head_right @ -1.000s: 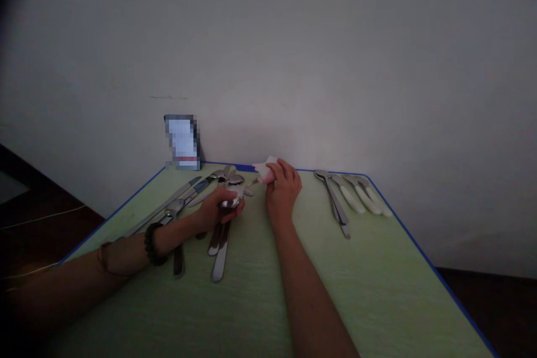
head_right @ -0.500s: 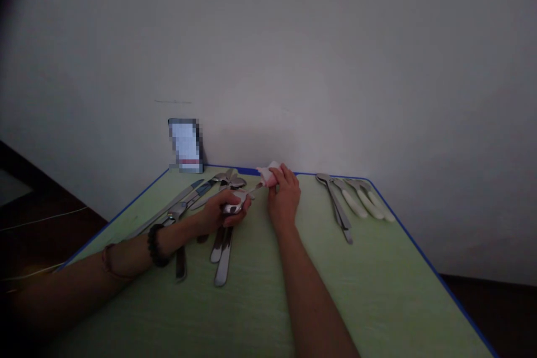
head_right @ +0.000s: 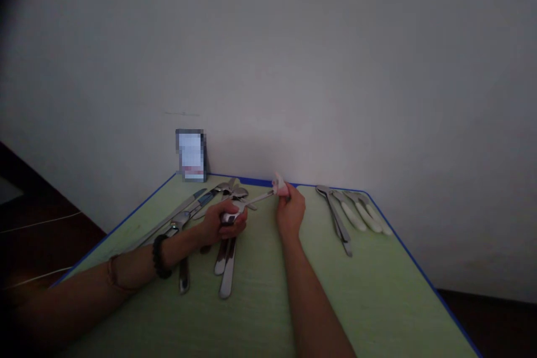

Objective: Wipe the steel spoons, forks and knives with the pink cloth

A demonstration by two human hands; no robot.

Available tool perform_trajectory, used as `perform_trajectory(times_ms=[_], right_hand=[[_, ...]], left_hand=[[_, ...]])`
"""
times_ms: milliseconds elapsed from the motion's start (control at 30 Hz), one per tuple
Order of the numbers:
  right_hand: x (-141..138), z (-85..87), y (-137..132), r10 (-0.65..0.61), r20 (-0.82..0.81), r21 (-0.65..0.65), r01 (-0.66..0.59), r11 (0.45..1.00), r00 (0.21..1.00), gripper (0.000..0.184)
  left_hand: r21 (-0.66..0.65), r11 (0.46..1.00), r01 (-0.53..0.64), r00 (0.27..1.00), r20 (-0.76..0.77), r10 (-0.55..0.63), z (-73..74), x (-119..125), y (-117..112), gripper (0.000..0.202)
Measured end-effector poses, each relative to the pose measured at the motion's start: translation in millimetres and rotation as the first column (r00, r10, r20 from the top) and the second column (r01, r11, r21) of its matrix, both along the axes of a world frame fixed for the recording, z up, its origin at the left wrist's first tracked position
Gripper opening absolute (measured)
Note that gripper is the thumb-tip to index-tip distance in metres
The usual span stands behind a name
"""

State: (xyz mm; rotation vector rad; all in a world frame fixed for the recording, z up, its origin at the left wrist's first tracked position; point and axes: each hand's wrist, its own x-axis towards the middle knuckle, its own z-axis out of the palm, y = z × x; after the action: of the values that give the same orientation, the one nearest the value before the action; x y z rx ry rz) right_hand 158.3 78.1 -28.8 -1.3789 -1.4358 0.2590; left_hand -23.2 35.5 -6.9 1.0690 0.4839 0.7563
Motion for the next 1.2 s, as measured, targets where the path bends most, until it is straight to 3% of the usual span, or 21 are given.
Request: perform_trajectory(times_ms=[200,300,433,500,600,667,733,833,933,1000,1067,1200], right_hand=[[0.1,1.4,-5.4,-0.005,0.028,0.008,0.005,1.0,1.0,0.035],[1.4,-2.7,-9.9,0.013,0.138,-0.004,-0.013,1.0,0.99,0.033],[10.2,-13.7,-22.4,0.111,0.314,0.033,-0.128,0.991,0.943,0.035],[17.6,-15.9,-30.6,0.146,0.343,0.045,-0.172,0.984,0.928,0.046],[26.9,-6.6,-45.0,0.071,0.337,0.087,-0.106,0.991,0.939,0.07],[29.6,6.9,-56.1,-0.002,0.361,0.149,-0.056,0.987,0.933,0.074],[30.8,21.4,-66.9,0.037,0.486,0.169,-0.136,0.976,0.873,0.073],[36.2,35.8,-77.5,0.159,0.699,0.083,-0.3,0.95,0.697,0.042],[50.2,37.6,-79.5,0.187,0.781,0.028,-0.333,0.943,0.596,0.024],[61.3,34.6,-77.9,0.15,0.773,0.062,-0.309,0.949,0.616,0.024],[71.1,31.0,-75.0,0.098,0.708,0.112,-0.249,0.962,0.7,0.027],[88.4,26.4,-65.5,0.019,0.539,0.13,-0.106,0.986,0.842,0.033]], left_hand=[[0.008,1.0,-0.028,0.999,0.026,0.028,8.5,-7.6,-1.2,0.026],[0.026,0.999,-0.019,0.999,0.049,0.018,17.9,-16.0,-0.1,0.027],[0.025,1.0,-0.012,0.998,0.065,0.011,31.4,-29.2,5.1,0.025],[0.051,0.999,0.009,0.999,0.044,-0.012,36.9,-33.9,8.2,0.025],[0.058,0.993,0.104,0.993,-0.057,-0.101,42.1,-34.4,9.2,0.026],[0.066,0.986,0.152,0.979,-0.146,-0.142,43.5,-29.9,6.3,0.026],[0.107,0.98,0.17,0.962,-0.236,-0.141,43.9,-22.7,1.7,0.028],[0.211,0.965,0.154,0.939,-0.335,-0.076,43.0,-9.8,-3.9,0.032],[0.275,0.956,0.101,0.929,-0.37,0.009,39.7,4.1,-2.4,0.035],[0.323,0.946,-0.002,0.925,-0.36,0.125,36.0,14.6,3.2,0.04],[0.392,0.905,-0.166,0.895,-0.325,0.305,32.3,25.8,10.8,0.047],[0.549,0.724,-0.419,0.761,-0.222,0.609,27.6,44.4,23.4,0.041]])
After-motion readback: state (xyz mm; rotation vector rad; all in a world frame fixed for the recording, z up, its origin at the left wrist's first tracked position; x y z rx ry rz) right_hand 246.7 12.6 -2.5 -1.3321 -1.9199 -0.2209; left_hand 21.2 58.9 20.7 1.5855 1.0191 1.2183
